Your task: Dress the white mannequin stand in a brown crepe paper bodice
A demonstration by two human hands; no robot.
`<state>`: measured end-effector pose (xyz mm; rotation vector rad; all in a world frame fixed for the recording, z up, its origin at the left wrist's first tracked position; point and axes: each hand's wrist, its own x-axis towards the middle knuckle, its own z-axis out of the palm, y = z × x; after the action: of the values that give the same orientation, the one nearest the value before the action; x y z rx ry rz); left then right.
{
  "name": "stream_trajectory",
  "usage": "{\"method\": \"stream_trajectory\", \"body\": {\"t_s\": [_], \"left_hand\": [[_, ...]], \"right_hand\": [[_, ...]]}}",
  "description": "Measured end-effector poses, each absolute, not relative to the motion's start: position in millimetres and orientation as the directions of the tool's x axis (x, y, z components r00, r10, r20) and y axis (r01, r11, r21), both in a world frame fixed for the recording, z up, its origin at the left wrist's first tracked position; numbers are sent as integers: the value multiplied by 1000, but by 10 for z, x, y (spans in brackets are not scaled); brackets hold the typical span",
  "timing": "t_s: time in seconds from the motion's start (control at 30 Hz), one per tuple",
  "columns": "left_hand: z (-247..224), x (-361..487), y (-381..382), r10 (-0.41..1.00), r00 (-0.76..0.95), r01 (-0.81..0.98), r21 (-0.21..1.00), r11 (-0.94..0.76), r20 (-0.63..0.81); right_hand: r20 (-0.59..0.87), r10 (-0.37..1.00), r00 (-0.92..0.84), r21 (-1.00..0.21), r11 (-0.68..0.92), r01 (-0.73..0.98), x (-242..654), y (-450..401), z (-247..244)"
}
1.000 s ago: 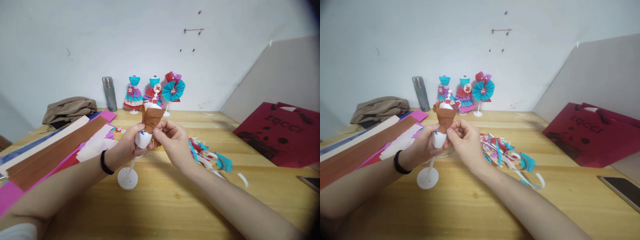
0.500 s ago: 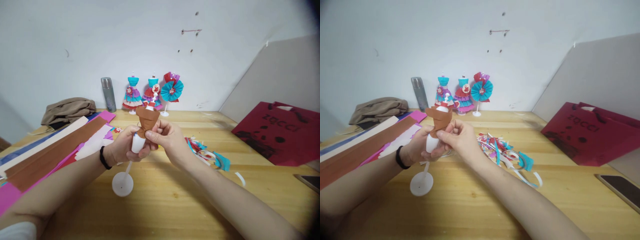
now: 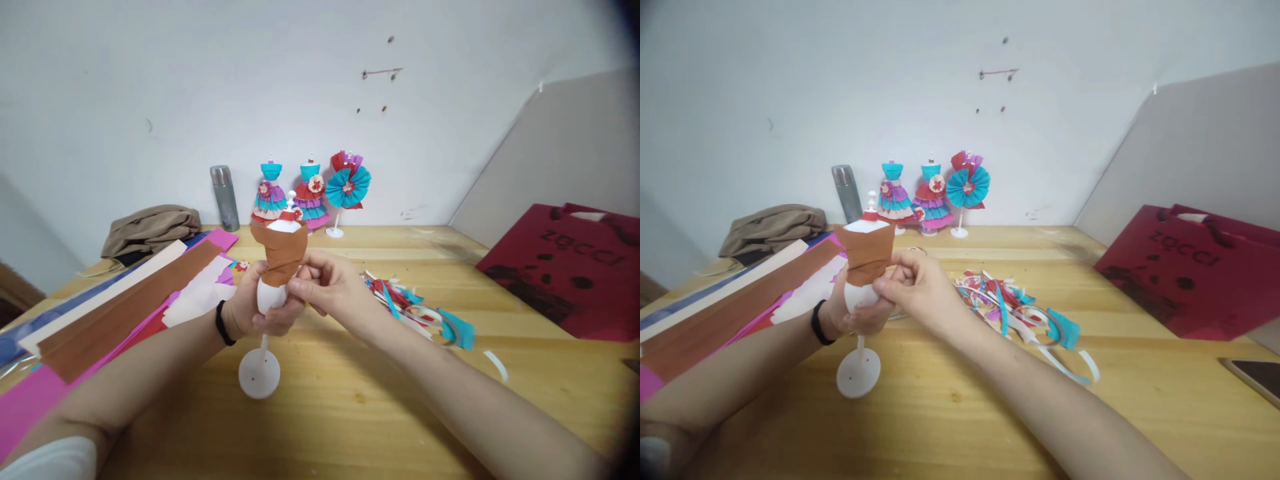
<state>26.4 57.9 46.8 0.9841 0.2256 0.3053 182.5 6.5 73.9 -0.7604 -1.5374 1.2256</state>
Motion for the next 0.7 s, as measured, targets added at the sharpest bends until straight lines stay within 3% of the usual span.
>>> {"method": "stream_trajectory", "body": {"t_s": [0.1, 0.23, 0.4, 0.57, 0.7], "left_hand": [[427, 307, 579, 370, 929, -174, 849, 499, -27], [399, 407, 600, 629, 777, -293, 900, 324, 26], [476, 457, 573, 849, 527, -389, 893, 224, 16], [500, 462, 442, 896, 423, -362, 932, 27, 138], [458, 481, 370, 904, 355, -336, 935, -113, 237]], "right_hand": [[314, 890, -330, -949, 290, -121, 1814, 70, 712], [293, 931, -217, -956, 280, -89, 1819, 123, 647], [423, 906, 5, -899, 419, 130, 1880, 201, 610], [415, 909, 35, -899, 404, 170, 1924, 249, 589], [426, 904, -15, -902, 426, 61, 1907, 231, 613]]}}
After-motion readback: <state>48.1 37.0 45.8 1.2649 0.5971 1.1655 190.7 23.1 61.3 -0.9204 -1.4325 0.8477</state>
